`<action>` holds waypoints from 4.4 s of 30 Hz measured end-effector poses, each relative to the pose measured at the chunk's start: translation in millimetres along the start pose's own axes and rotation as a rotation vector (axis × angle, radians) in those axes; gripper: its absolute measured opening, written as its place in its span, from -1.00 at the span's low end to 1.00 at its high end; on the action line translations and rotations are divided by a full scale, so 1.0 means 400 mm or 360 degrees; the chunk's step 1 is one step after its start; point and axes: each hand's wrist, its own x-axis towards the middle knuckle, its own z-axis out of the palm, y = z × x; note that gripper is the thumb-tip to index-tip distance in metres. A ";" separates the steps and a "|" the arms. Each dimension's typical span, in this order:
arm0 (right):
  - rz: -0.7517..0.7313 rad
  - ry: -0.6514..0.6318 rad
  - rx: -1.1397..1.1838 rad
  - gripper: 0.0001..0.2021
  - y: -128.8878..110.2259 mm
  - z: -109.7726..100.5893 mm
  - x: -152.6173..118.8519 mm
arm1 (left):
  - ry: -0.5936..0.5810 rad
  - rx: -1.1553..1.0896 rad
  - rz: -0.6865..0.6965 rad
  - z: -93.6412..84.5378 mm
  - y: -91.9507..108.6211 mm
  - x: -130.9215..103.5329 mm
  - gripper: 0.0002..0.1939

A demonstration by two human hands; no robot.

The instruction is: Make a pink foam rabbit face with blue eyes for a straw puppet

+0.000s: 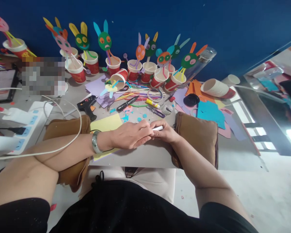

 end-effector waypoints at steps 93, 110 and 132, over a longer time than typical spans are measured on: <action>-0.0058 -0.0264 -0.0374 -0.62 -0.022 -0.014 0.001 | -0.0745 0.0421 -0.1367 -0.107 -0.175 0.041 -0.66; -0.0026 -0.0398 -0.0393 -0.63 -0.022 -0.016 0.002 | -0.0692 0.0249 -0.1444 -0.109 -0.193 0.051 -0.65; -0.0640 0.1286 -0.0842 -0.64 0.004 -0.092 0.008 | -0.0207 -0.0312 -0.1400 -0.101 -0.220 0.049 -0.70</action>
